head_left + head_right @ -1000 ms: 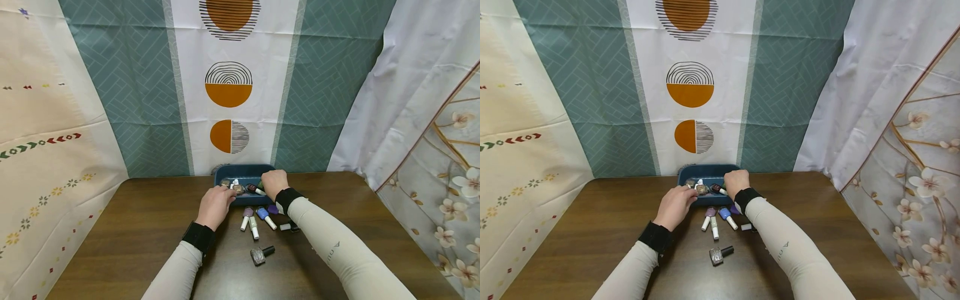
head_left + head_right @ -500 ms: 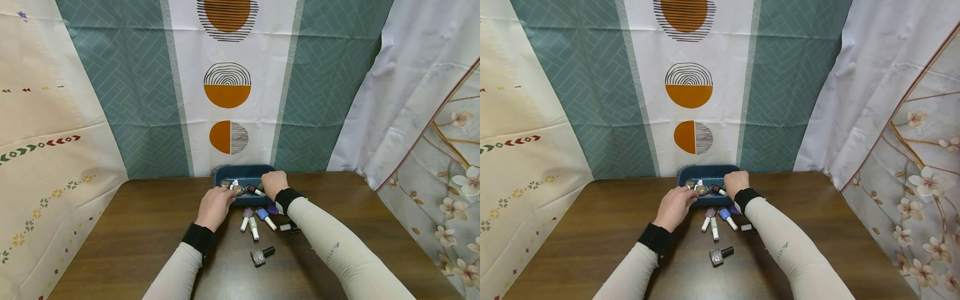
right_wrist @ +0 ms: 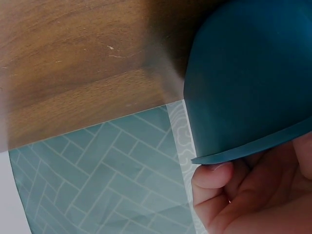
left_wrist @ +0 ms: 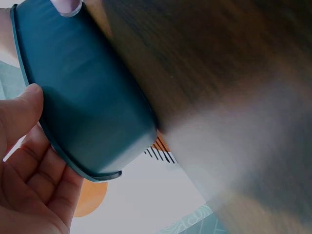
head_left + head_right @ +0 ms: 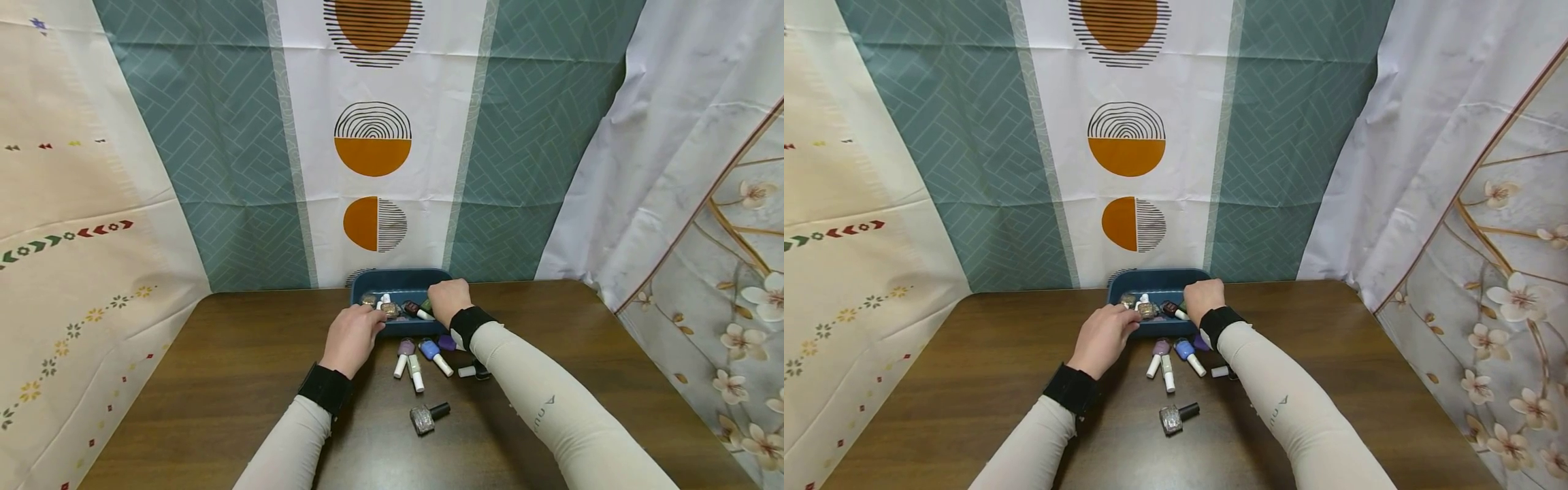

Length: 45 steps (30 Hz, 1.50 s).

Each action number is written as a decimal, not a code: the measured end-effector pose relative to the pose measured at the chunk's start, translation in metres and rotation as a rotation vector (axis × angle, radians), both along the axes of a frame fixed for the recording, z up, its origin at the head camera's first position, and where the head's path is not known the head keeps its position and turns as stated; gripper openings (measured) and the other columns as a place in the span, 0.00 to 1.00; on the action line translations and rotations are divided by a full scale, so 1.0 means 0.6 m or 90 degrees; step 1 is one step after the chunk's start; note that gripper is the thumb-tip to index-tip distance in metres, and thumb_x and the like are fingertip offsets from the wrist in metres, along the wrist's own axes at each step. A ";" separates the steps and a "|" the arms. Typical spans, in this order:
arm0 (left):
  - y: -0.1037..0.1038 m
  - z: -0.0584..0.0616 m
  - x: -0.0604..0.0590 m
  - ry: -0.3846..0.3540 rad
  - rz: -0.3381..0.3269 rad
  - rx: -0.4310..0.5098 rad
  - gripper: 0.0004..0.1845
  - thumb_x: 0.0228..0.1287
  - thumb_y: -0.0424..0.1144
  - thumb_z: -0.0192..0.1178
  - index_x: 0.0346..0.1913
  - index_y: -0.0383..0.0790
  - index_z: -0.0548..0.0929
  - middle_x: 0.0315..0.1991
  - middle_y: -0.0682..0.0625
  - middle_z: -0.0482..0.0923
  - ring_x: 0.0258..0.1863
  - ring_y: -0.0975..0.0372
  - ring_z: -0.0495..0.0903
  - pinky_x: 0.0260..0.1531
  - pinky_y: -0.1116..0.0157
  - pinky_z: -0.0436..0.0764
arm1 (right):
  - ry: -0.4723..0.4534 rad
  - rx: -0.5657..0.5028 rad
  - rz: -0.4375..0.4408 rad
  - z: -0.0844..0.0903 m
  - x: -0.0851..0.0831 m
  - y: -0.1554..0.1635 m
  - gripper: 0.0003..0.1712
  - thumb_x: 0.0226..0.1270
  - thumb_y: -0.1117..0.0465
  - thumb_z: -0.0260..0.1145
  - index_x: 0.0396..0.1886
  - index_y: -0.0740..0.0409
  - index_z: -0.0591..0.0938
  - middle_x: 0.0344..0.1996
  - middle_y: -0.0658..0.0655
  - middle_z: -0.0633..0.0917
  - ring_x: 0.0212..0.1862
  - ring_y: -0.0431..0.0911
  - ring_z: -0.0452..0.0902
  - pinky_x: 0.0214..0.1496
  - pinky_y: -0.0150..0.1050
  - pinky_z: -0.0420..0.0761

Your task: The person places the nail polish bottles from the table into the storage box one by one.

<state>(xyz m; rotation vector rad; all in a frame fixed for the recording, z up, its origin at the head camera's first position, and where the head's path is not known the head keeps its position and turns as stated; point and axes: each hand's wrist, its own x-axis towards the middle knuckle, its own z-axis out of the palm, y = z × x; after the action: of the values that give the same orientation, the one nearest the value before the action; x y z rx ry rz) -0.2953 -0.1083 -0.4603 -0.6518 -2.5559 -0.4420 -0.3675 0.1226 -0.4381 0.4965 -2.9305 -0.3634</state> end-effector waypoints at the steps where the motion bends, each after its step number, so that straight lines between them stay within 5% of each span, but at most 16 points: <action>1: 0.001 0.000 0.000 0.000 0.000 -0.001 0.03 0.73 0.36 0.75 0.45 0.43 0.95 0.38 0.49 0.90 0.39 0.53 0.86 0.49 0.52 0.86 | -0.005 0.001 -0.002 0.001 0.000 0.001 0.23 0.79 0.67 0.70 0.19 0.52 0.82 0.15 0.53 0.79 0.23 0.50 0.82 0.32 0.49 0.85; 8: 0.003 -0.001 -0.001 -0.004 0.001 -0.004 0.03 0.73 0.37 0.76 0.45 0.43 0.95 0.38 0.49 0.90 0.39 0.53 0.85 0.49 0.53 0.86 | -0.013 -0.028 0.009 0.006 0.006 0.009 0.25 0.79 0.69 0.69 0.17 0.52 0.79 0.14 0.53 0.78 0.24 0.51 0.82 0.32 0.51 0.87; 15: -0.001 0.000 -0.001 -0.014 0.001 -0.002 0.03 0.73 0.36 0.76 0.45 0.43 0.96 0.38 0.50 0.90 0.39 0.54 0.85 0.49 0.53 0.86 | 0.068 -0.100 0.066 0.007 0.018 0.027 0.23 0.73 0.61 0.79 0.17 0.51 0.80 0.19 0.53 0.80 0.27 0.53 0.84 0.32 0.51 0.88; 22: -0.002 -0.002 -0.001 -0.015 -0.003 0.003 0.03 0.72 0.36 0.76 0.45 0.43 0.96 0.38 0.50 0.90 0.39 0.53 0.85 0.49 0.52 0.86 | 0.122 -0.138 0.111 0.005 0.038 0.046 0.10 0.71 0.54 0.82 0.34 0.54 0.91 0.30 0.54 0.85 0.34 0.51 0.85 0.36 0.49 0.88; 30: -0.001 -0.002 -0.003 -0.024 0.001 0.004 0.04 0.73 0.36 0.76 0.46 0.43 0.96 0.40 0.49 0.91 0.40 0.53 0.85 0.51 0.52 0.86 | 0.173 -0.162 0.157 0.004 0.060 0.064 0.15 0.71 0.54 0.82 0.50 0.57 0.93 0.41 0.55 0.89 0.40 0.51 0.86 0.39 0.47 0.89; 38: -0.001 -0.001 -0.003 -0.032 0.006 0.006 0.04 0.73 0.37 0.75 0.47 0.44 0.96 0.39 0.50 0.90 0.40 0.53 0.84 0.52 0.52 0.86 | 0.169 -0.199 0.180 0.003 0.086 0.064 0.21 0.75 0.52 0.79 0.61 0.57 0.91 0.55 0.57 0.92 0.55 0.54 0.89 0.54 0.52 0.89; 45: 0.001 -0.002 -0.003 -0.032 0.004 0.003 0.04 0.73 0.37 0.75 0.47 0.44 0.96 0.39 0.50 0.90 0.39 0.54 0.84 0.50 0.53 0.86 | 0.158 -0.227 0.215 0.003 0.118 0.059 0.24 0.77 0.51 0.77 0.66 0.57 0.89 0.61 0.58 0.91 0.65 0.55 0.86 0.73 0.55 0.79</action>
<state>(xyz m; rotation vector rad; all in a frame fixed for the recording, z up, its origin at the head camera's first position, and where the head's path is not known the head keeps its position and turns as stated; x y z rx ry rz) -0.2973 -0.1080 -0.4614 -0.6377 -2.6030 -0.4668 -0.2965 0.1579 -0.4360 0.8053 -2.5295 0.1289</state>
